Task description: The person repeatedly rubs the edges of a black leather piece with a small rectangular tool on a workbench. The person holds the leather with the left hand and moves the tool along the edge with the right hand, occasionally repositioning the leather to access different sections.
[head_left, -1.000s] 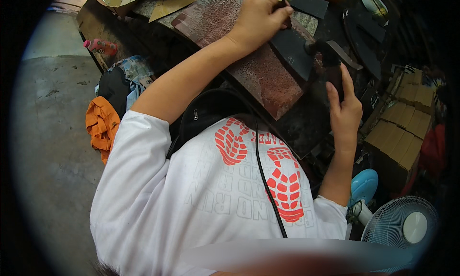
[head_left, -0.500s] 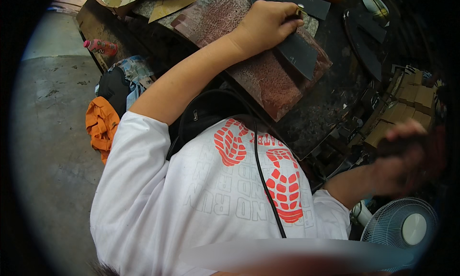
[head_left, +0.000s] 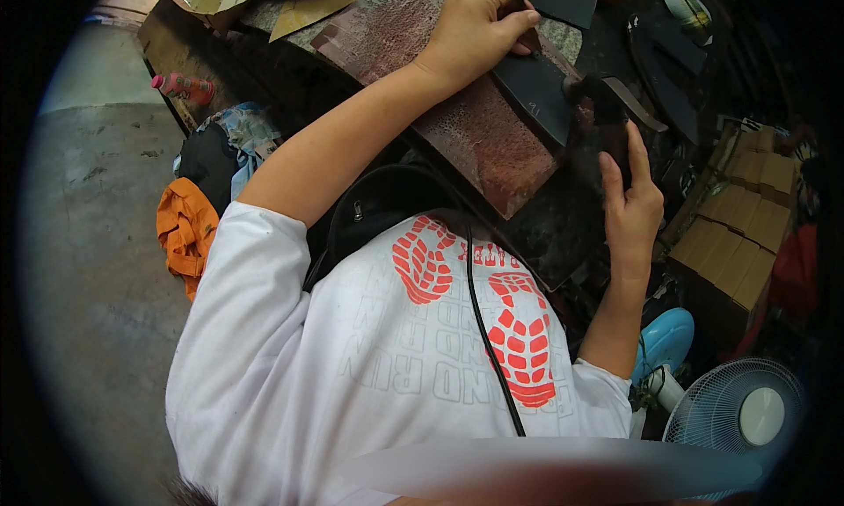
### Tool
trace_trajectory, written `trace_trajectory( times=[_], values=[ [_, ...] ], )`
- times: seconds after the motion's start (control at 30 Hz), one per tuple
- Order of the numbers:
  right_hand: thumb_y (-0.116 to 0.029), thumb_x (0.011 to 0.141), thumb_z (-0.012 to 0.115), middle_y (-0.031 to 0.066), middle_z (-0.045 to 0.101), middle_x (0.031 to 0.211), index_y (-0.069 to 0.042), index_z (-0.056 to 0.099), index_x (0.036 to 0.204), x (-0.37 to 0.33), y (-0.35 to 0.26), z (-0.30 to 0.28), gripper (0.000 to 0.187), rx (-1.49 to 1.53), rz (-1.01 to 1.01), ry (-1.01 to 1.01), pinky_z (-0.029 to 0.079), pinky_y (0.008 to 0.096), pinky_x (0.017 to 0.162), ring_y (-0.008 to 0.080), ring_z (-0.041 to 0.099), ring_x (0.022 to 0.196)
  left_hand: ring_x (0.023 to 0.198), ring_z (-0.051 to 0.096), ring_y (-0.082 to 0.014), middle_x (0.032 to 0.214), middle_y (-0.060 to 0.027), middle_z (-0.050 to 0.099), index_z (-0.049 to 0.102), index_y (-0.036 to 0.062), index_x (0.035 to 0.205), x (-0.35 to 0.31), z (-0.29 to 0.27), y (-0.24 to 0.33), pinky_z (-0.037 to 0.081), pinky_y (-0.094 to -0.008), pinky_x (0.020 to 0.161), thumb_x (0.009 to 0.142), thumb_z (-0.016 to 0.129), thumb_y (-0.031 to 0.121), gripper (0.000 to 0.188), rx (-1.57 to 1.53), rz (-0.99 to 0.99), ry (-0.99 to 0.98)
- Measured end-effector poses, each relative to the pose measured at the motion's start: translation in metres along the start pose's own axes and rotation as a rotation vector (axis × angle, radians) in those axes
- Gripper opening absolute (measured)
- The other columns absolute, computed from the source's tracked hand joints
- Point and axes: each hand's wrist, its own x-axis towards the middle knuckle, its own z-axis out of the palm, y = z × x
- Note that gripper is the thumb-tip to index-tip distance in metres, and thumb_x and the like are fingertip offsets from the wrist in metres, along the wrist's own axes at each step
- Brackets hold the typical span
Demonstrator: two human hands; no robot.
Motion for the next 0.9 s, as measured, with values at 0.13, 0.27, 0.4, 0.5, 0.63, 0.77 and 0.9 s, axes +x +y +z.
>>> trace_trajectory(
  times=[0.13,0.27,0.4,0.5,0.63,0.77,0.9],
  values=[
    [-0.029,0.095,0.067,0.0173,0.071,0.114,-0.017,0.056,0.140,-0.004,0.014,0.012,0.048,0.042,0.060,-0.021,0.054,0.0357,0.083,0.0317,0.072,0.098,0.066,0.072,-0.0143,0.079,-0.0109,0.073,0.069,-0.0006,0.097,-0.001,0.002,-0.004,0.056,-0.0278,0.060,0.091,0.070,0.017,0.019,0.250,0.208,0.013],
    [-0.020,0.095,0.068,0.0190,0.067,0.123,-0.012,0.055,0.141,-0.004,0.022,-0.008,0.049,0.169,0.010,0.013,0.055,0.0357,0.082,0.0261,0.073,0.096,0.066,0.071,-0.0230,0.078,-0.0129,0.070,0.069,0.0003,0.095,-0.003,0.002,-0.001,0.056,-0.0320,0.061,0.089,0.071,0.018,0.018,0.544,0.358,0.013],
    [-0.047,0.098,0.054,0.0166,0.067,0.099,0.004,0.061,0.118,0.005,-0.033,-0.086,0.055,0.462,-0.221,0.255,0.052,0.0326,0.061,0.0239,0.060,0.061,0.072,0.069,-0.0312,0.077,-0.0130,0.068,0.069,0.0033,0.094,-0.003,0.006,0.007,0.055,-0.0368,0.066,0.087,0.070,0.017,0.016,0.672,0.651,-0.004],
    [-0.056,0.098,0.044,0.0137,0.060,0.079,0.003,0.058,0.109,0.009,-0.060,-0.094,0.062,0.742,-0.618,0.292,0.049,0.0305,0.057,0.0220,0.054,0.055,0.077,0.069,-0.0308,0.080,-0.0127,0.068,0.067,0.0042,0.094,-0.010,0.012,0.012,0.055,-0.0377,0.069,0.084,0.069,0.013,0.014,0.767,0.809,-0.057],
    [-0.030,0.097,0.065,0.0157,0.069,0.087,-0.003,0.055,0.136,0.004,-0.031,-0.026,0.049,0.164,-0.163,0.034,0.054,0.0319,0.065,0.0227,0.066,0.067,0.075,0.067,-0.0338,0.081,-0.0147,0.067,0.065,0.0040,0.094,-0.014,0.017,0.012,0.054,-0.0381,0.066,0.086,0.071,0.012,0.013,0.922,0.853,-0.130],
    [-0.023,0.094,0.070,0.0193,0.072,0.105,-0.013,0.056,0.139,-0.002,0.009,0.004,0.049,0.093,-0.073,0.114,0.055,0.0347,0.072,0.0236,0.073,0.080,0.074,0.069,-0.0298,0.082,-0.0137,0.069,0.066,0.0030,0.095,-0.010,0.013,0.006,0.055,-0.0358,0.065,0.086,0.070,0.012,0.013,0.664,0.633,-0.011],
    [-0.032,0.094,0.068,0.0160,0.072,0.109,-0.016,0.056,0.140,-0.003,0.007,0.001,0.050,0.003,-0.070,0.024,0.054,0.0350,0.076,0.0313,0.073,0.085,0.067,0.071,-0.0154,0.077,-0.0109,0.071,0.067,-0.0023,0.094,0.000,0.005,0.005,0.055,-0.0272,0.060,0.093,0.067,0.015,0.017,0.186,0.083,0.011]
  ],
)
